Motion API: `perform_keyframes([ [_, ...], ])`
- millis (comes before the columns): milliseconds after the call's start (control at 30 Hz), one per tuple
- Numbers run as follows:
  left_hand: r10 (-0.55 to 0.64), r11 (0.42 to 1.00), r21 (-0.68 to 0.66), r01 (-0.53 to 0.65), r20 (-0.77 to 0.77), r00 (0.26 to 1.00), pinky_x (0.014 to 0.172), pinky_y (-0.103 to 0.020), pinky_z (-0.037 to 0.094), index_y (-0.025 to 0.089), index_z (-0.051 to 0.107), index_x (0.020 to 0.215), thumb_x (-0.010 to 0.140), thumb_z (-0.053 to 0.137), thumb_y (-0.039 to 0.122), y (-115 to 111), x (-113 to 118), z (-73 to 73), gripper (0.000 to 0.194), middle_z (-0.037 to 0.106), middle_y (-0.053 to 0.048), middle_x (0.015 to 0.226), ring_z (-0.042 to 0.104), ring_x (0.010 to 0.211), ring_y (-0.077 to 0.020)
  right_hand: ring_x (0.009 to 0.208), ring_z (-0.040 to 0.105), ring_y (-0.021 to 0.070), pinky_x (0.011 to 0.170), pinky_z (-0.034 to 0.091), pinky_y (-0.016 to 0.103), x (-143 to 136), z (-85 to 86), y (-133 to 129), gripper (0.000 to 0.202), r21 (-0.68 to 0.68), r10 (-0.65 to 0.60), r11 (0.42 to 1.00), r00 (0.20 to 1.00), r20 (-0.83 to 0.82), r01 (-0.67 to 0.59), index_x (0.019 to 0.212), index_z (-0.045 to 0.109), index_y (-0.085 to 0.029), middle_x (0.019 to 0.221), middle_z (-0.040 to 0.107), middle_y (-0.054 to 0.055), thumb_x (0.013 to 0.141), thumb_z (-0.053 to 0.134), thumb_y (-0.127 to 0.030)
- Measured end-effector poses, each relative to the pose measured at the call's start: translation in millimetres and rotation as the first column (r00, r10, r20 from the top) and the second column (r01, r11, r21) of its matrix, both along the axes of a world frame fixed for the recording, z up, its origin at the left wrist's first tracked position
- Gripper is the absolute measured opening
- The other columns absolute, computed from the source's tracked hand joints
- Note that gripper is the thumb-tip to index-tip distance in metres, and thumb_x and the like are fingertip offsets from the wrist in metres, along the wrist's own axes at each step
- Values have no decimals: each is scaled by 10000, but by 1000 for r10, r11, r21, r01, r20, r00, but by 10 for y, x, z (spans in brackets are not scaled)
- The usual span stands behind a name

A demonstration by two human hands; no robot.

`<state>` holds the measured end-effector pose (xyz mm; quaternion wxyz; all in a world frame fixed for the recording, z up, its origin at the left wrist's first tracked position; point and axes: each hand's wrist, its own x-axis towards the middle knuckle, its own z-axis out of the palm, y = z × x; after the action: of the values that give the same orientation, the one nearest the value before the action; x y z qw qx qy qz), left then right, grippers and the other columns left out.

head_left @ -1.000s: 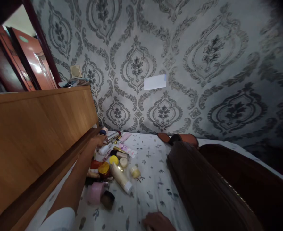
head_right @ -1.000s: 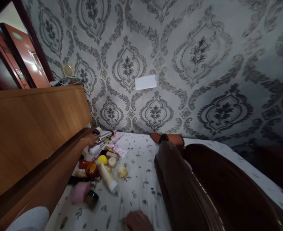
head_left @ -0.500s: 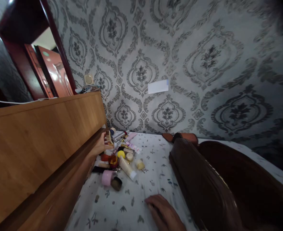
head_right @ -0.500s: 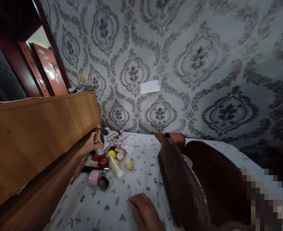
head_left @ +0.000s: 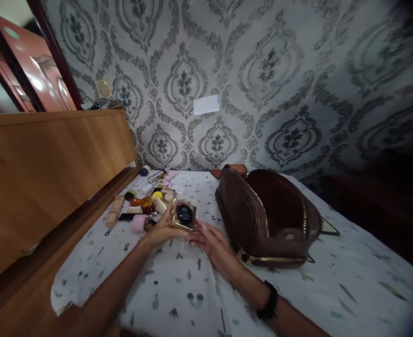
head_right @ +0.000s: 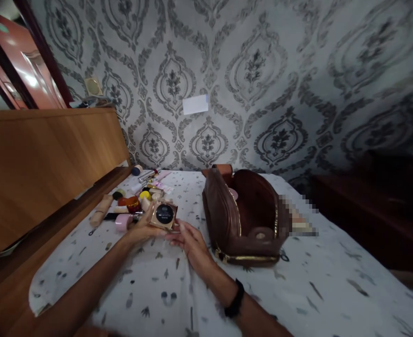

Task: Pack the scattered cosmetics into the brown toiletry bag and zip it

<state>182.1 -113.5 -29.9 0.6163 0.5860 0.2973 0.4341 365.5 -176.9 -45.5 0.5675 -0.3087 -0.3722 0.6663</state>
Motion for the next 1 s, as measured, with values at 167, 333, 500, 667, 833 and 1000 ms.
perform_keyframes([
  [167, -44, 998, 47, 48, -83, 996, 891, -313, 520, 276, 398, 1429, 545, 932, 252, -98, 31, -48, 1033, 638, -44, 1175, 622, 1043, -210, 680, 667, 142, 650, 486, 265, 39, -34, 29, 438, -19, 71, 997, 997, -15, -71, 1003, 716, -198, 847, 729, 26, 694, 853, -477],
  [333, -56, 994, 88, 68, -132, 990, 892, -303, 503, 260, 415, 1385, 578, 921, 315, -132, 7, -13, 954, 609, -37, 1165, 599, 1055, -216, 631, 636, 127, 643, 484, 266, 55, -65, 48, 438, -36, 39, 999, 999, -14, -39, 968, 711, -189, 803, 712, 7, 647, 890, -426],
  [500, -142, 985, 82, 150, -96, 985, 763, -272, 525, 227, 441, 1290, 694, 854, 374, -129, -2, -10, 740, 626, -42, 1095, 640, 950, -199, 731, 629, 149, 720, 507, 290, 67, -43, 57, 414, 11, -28, 1000, 999, 37, 27, 987, 728, -209, 880, 710, 25, 672, 873, -435],
  [667, -166, 985, 40, 168, -62, 984, 546, -225, 499, 217, 444, 1237, 749, 810, 372, -129, -3, -47, 629, 661, -16, 931, 663, 714, -162, 773, 631, 162, 711, 499, 289, 92, -73, 75, 416, 36, -52, 998, 995, 88, 49, 1022, 736, -228, 903, 723, 29, 694, 853, -457],
  [833, -151, 988, -18, 151, -56, 987, 540, -242, 514, 202, 465, 1199, 704, 843, 376, -139, 5, -34, 646, 682, -19, 896, 681, 675, -175, 774, 644, 180, 650, 484, 290, 236, -132, 3, 434, 116, -116, 989, 963, 243, 90, 1052, 750, -227, 913, 737, 51, 744, 794, -529],
  [1000, -139, 990, -36, 137, -38, 990, 552, -256, 534, 198, 457, 1209, 686, 857, 369, -124, -2, -45, 681, 687, -16, 860, 686, 662, -178, 801, 655, 198, 657, 492, 312, 337, -139, -91, 437, 143, -169, 981, 931, 323, 129, 1062, 752, -220, 953, 739, 72, 793, 734, -563],
])
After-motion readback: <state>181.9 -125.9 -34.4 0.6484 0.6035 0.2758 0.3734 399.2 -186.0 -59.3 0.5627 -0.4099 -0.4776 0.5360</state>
